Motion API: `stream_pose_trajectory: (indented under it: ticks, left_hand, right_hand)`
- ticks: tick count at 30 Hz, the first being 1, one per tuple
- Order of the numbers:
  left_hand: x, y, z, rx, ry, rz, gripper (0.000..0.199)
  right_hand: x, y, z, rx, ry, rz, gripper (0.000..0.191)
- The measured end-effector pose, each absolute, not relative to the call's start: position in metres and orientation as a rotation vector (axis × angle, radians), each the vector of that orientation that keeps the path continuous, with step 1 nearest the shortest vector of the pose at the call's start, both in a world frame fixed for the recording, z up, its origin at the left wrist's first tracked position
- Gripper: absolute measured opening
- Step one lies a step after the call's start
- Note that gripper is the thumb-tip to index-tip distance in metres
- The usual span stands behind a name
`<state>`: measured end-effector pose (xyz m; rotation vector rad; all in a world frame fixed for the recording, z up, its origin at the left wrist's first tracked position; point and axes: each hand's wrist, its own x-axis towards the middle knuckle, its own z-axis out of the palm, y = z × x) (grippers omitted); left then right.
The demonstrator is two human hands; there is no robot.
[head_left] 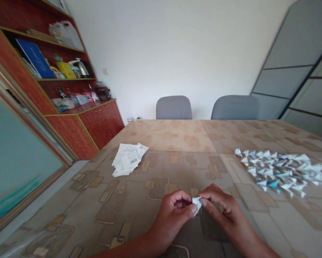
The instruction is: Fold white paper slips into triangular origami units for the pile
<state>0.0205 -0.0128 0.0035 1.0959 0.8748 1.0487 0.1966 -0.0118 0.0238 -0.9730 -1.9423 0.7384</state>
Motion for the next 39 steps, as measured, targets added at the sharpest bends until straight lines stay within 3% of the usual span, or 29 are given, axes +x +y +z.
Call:
stream_pose_trajectory:
  ticks: [5,14,25,39]
  left_hand:
    - [0.021,-0.011,0.002,1.114,0.915,1.033,0.025]
    - [0.024,-0.014,-0.006,1.193,1.001,1.035,0.015]
    - [0.024,-0.012,0.004,1.036,0.978,1.091,0.035]
    - [0.024,-0.018,0.007,1.132,0.951,1.156,0.029]
  right_hand:
    - [0.196,-0.011,0.022,-0.950,-1.985,0.588,0.009]
    - [0.193,-0.012,0.023,-0.912,-2.142,0.357,0.013]
    - [0.192,-0.014,0.019,-1.043,-1.954,0.563,0.006]
    - [0.185,-0.021,0.015,-1.140,-1.970,0.157,0.009]
